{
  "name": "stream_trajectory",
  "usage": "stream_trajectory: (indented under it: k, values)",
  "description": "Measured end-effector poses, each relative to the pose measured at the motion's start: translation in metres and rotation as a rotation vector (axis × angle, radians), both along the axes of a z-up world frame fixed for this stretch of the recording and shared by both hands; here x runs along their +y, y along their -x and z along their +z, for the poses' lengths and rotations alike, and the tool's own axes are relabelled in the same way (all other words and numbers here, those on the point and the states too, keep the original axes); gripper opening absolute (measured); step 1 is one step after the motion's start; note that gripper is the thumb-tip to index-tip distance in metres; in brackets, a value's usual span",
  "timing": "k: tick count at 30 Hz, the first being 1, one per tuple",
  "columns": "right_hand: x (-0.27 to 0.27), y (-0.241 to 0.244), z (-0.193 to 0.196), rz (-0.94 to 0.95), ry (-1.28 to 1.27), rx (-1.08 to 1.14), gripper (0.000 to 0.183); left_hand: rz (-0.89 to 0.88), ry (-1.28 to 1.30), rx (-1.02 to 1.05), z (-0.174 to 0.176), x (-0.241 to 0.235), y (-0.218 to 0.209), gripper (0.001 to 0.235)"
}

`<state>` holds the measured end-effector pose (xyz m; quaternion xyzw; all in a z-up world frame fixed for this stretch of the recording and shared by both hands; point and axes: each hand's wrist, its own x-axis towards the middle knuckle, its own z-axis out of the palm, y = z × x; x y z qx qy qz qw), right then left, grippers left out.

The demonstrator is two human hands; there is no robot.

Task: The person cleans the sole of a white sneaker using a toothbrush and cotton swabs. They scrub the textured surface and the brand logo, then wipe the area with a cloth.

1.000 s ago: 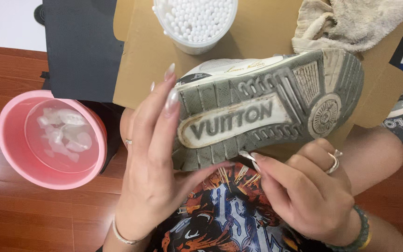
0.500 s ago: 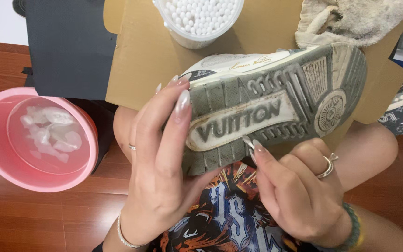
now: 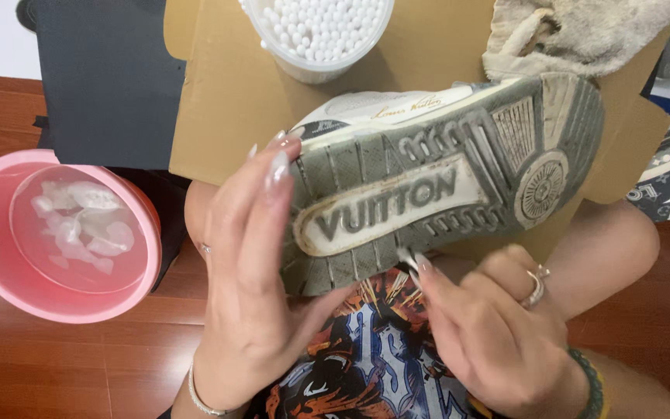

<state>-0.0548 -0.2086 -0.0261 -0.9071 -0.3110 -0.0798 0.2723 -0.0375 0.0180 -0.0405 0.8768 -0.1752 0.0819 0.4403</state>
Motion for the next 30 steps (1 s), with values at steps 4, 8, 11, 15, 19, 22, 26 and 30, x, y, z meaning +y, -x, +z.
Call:
stream_trajectory:
  k: [4, 8, 11, 15, 19, 22, 26, 30]
  values:
    - [-0.005, 0.020, -0.006, -0.199, -0.092, 0.083, 0.027, 0.004, -0.008, -0.010, 0.000, -0.001, -0.001, 0.111]
    - [-0.019, 0.022, -0.013, -0.226, -0.031, 0.055, 0.030, 0.010, 0.001, 0.003, 0.001, -0.001, -0.001, 0.111]
    - [-0.027, 0.014, -0.017, -0.137, -0.019, 0.015, 0.031, 0.005, -0.017, -0.023, 0.001, 0.000, -0.002, 0.110]
    - [-0.024, -0.003, -0.019, -0.034, -0.046, -0.041, 0.031, 0.013, -0.018, -0.028, 0.000, 0.000, -0.002, 0.109]
    - [-0.018, -0.018, -0.020, 0.007, -0.017, -0.085, 0.029, 0.016, -0.008, -0.016, -0.001, -0.001, -0.001, 0.108]
    - [-0.021, -0.020, -0.017, 0.036, -0.024, -0.073, 0.029, 0.018, -0.010, -0.020, -0.001, 0.002, -0.001, 0.108]
    - [-0.032, -0.015, -0.008, 0.050, 0.017, -0.027, 0.029, 0.027, 0.034, 0.013, -0.003, 0.001, -0.001, 0.109]
    - [-0.034, -0.016, -0.008, 0.068, 0.010, 0.020, 0.032, 0.034, 0.070, 0.031, -0.002, -0.001, -0.002, 0.110]
